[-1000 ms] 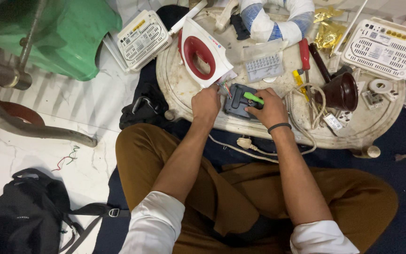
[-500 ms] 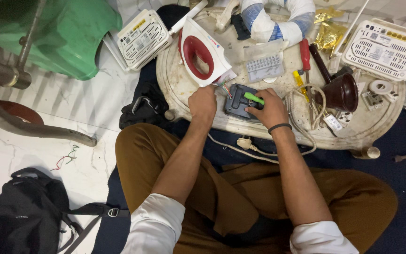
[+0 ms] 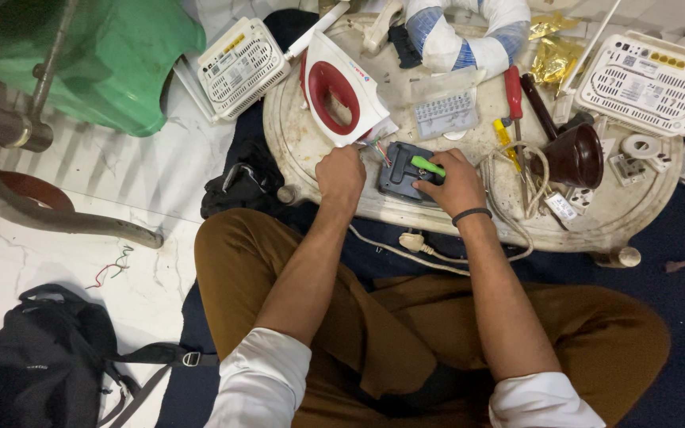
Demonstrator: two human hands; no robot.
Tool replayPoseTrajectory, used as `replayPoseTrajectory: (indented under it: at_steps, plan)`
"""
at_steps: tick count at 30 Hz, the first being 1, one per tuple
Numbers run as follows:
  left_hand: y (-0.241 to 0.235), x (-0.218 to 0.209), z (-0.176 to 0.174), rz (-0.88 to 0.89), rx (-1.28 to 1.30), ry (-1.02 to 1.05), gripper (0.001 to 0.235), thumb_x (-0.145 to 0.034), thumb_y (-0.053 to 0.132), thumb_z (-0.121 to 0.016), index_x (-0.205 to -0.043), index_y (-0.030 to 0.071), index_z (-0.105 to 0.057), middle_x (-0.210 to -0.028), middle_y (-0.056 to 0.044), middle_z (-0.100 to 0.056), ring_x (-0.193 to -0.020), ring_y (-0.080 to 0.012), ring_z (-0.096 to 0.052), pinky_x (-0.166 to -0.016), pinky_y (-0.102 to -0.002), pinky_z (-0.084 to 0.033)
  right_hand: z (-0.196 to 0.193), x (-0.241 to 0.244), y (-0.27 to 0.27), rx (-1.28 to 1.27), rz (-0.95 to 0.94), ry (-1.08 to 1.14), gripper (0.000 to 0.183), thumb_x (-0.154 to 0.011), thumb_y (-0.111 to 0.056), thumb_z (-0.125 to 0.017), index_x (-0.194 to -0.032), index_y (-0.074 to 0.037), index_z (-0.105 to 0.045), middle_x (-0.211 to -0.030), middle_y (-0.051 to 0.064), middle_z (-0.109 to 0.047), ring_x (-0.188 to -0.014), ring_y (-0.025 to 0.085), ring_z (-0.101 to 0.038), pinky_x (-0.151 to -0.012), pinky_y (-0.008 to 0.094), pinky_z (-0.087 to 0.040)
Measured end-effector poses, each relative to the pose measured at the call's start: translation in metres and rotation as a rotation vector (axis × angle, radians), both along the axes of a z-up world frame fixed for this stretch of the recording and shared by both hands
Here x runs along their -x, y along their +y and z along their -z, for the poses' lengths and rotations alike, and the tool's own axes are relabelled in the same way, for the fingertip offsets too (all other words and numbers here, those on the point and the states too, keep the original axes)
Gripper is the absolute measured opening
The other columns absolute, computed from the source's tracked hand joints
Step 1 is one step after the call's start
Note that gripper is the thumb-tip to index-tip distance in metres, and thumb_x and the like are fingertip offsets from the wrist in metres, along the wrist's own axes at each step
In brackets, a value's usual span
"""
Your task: The person sits on the floor and uses a green-handled screwdriver to manipulate screws and wires inside a small black electronic device. They repeatedly tighten and loosen screws while adjusting internal components.
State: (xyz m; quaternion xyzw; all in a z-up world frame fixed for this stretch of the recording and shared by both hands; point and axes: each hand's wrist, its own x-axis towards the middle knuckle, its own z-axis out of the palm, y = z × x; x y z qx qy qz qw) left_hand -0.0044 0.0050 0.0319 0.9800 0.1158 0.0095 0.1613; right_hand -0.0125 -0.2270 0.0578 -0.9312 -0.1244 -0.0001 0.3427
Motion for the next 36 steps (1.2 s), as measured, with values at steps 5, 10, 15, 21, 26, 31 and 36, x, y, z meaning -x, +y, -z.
replayPoseTrajectory:
  at_steps: [5,10,15,21,26,31,36]
  plan:
    - [0.001,0.004,-0.005,-0.006,0.135,-0.053,0.017,-0.081,0.015,-0.066,-0.084,0.004,-0.079,-0.085,-0.023,-0.074,-0.081,-0.0403,-0.072,-0.074,-0.051,-0.056,-0.002,0.001,0.0,-0.011,-0.009,-0.003,0.052,-0.069,-0.024,-0.093,-0.111,-0.003,-0.071,-0.119,0.014,-0.067,-0.104,0.037,-0.066,-0.087,0.043,-0.054]
    - [0.006,-0.001,0.006,0.137,1.047,0.185,0.019,-0.084,0.007,-0.066,-0.095,-0.001,-0.08,-0.076,-0.009,-0.077,-0.065,-0.0177,-0.071,-0.061,-0.032,-0.057,-0.011,0.005,0.002,-0.132,-0.007,-0.082,0.047,-0.076,-0.021,-0.092,-0.113,-0.002,-0.07,-0.118,0.014,-0.066,-0.102,0.034,-0.067,-0.083,0.04,-0.054]
    - [0.001,-0.005,0.02,0.273,1.156,0.395,0.021,-0.093,0.02,-0.072,-0.106,0.006,-0.079,-0.072,0.001,-0.068,-0.06,-0.0057,-0.059,-0.053,-0.021,-0.046,-0.016,0.004,0.008,-0.252,-0.085,-0.216,0.031,-0.088,-0.013,-0.085,-0.116,-0.004,-0.075,-0.106,0.013,-0.073,-0.095,0.026,-0.071,-0.082,0.035,-0.056]
    - [0.002,-0.008,0.026,0.265,1.26,0.445,0.022,-0.094,0.021,-0.07,-0.109,0.007,-0.078,-0.073,0.003,-0.066,-0.06,-0.0049,-0.057,-0.053,-0.021,-0.046,-0.004,0.004,0.011,-0.263,-0.062,0.065,0.027,-0.088,-0.015,-0.08,-0.113,-0.004,-0.076,-0.089,0.014,-0.076,-0.075,0.019,-0.072,-0.069,0.031,-0.054]
    - [0.005,-0.009,0.03,0.276,1.211,0.421,0.022,-0.093,0.021,-0.072,-0.109,0.007,-0.079,-0.074,0.003,-0.068,-0.061,-0.0045,-0.058,-0.053,-0.021,-0.045,-0.001,0.005,0.014,-0.285,-0.103,-0.012,0.028,-0.087,-0.019,-0.082,-0.109,-0.002,-0.075,-0.09,0.015,-0.075,-0.076,0.02,-0.072,-0.069,0.032,-0.054]
    - [0.015,-0.012,0.035,0.139,1.16,0.338,0.02,-0.089,0.023,-0.074,-0.096,0.004,-0.08,-0.074,-0.003,-0.074,-0.061,-0.0098,-0.065,-0.054,-0.025,-0.048,-0.006,0.01,0.02,-0.198,-0.118,-0.07,0.027,-0.087,-0.02,-0.083,-0.105,-0.002,-0.074,-0.087,0.016,-0.071,-0.074,0.03,-0.069,-0.067,0.038,-0.052]
    - [0.021,-0.007,0.036,0.077,0.626,0.206,0.019,-0.077,0.026,-0.077,-0.087,0.011,-0.082,-0.075,-0.011,-0.076,-0.067,-0.0213,-0.073,-0.069,-0.033,-0.056,-0.013,0.015,0.031,-0.113,-0.161,-0.122,0.021,-0.085,-0.015,-0.082,-0.103,-0.006,-0.076,-0.095,0.012,-0.071,-0.081,0.035,-0.068,-0.067,0.042,-0.051]
